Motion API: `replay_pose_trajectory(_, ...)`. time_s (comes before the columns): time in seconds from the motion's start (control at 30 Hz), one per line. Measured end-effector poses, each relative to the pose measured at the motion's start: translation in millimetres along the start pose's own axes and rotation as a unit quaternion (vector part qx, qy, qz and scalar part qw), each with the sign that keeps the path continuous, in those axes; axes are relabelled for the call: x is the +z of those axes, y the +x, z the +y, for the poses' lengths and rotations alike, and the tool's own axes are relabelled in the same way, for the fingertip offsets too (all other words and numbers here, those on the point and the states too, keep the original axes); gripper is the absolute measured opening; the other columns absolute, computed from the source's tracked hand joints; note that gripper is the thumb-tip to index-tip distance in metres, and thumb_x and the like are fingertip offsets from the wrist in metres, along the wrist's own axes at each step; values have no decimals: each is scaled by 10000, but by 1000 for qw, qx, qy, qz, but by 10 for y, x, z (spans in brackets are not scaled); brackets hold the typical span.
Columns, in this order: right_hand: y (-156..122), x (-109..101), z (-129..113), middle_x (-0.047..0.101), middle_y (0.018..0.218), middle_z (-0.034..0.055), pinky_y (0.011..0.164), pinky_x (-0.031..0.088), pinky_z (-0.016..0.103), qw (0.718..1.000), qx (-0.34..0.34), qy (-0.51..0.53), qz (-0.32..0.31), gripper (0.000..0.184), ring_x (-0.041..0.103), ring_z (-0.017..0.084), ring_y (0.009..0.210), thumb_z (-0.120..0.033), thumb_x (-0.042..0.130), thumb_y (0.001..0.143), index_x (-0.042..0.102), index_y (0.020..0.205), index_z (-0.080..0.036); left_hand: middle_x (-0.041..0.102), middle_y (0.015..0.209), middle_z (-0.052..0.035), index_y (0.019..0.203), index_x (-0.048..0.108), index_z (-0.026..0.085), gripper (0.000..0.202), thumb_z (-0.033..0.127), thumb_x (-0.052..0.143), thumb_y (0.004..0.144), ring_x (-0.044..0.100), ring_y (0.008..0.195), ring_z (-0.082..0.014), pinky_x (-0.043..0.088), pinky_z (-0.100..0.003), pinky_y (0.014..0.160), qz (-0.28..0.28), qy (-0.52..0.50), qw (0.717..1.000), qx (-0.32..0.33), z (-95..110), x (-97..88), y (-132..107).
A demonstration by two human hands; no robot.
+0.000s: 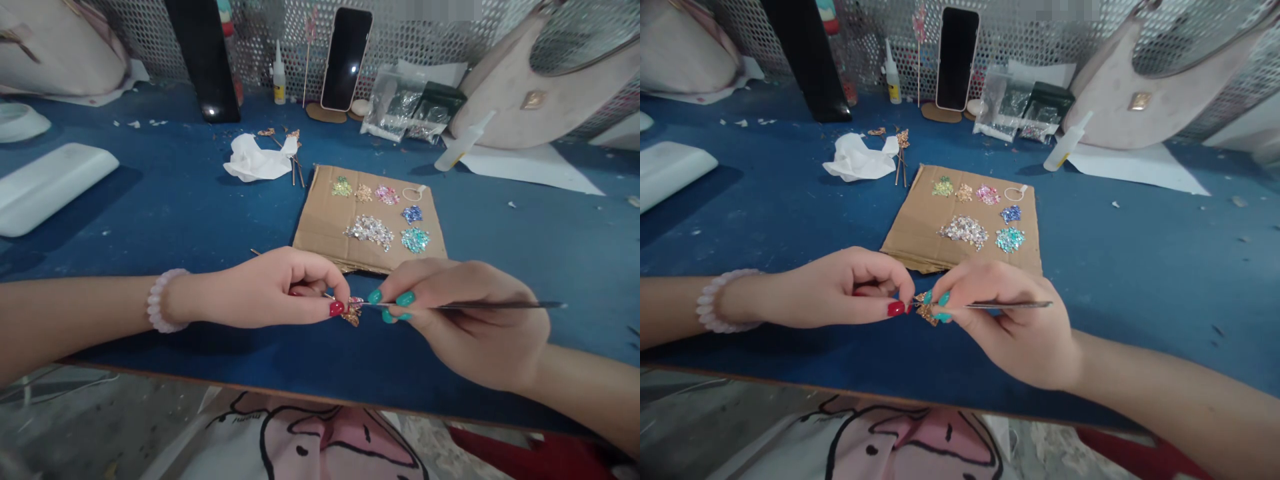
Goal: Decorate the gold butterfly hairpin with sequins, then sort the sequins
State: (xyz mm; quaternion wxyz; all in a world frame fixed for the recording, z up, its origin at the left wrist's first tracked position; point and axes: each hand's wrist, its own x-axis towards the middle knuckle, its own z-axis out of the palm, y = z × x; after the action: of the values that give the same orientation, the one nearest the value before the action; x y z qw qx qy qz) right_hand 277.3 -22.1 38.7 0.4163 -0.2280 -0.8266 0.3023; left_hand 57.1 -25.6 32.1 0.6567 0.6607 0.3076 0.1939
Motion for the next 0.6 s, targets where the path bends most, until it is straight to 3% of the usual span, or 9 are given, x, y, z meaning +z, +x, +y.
replay_pose_trajectory(0.6, -12, -6, -9, 671, 706, -5, 529, 552, 222, 999, 12, -35, 20, 215, 679, 140, 655, -37, 583, 740, 527, 731, -244, 216, 542, 83, 859, 573, 154, 85, 220, 521, 864, 191, 471, -57, 194, -162, 437, -13, 18, 1000, -6, 23, -10, 3)
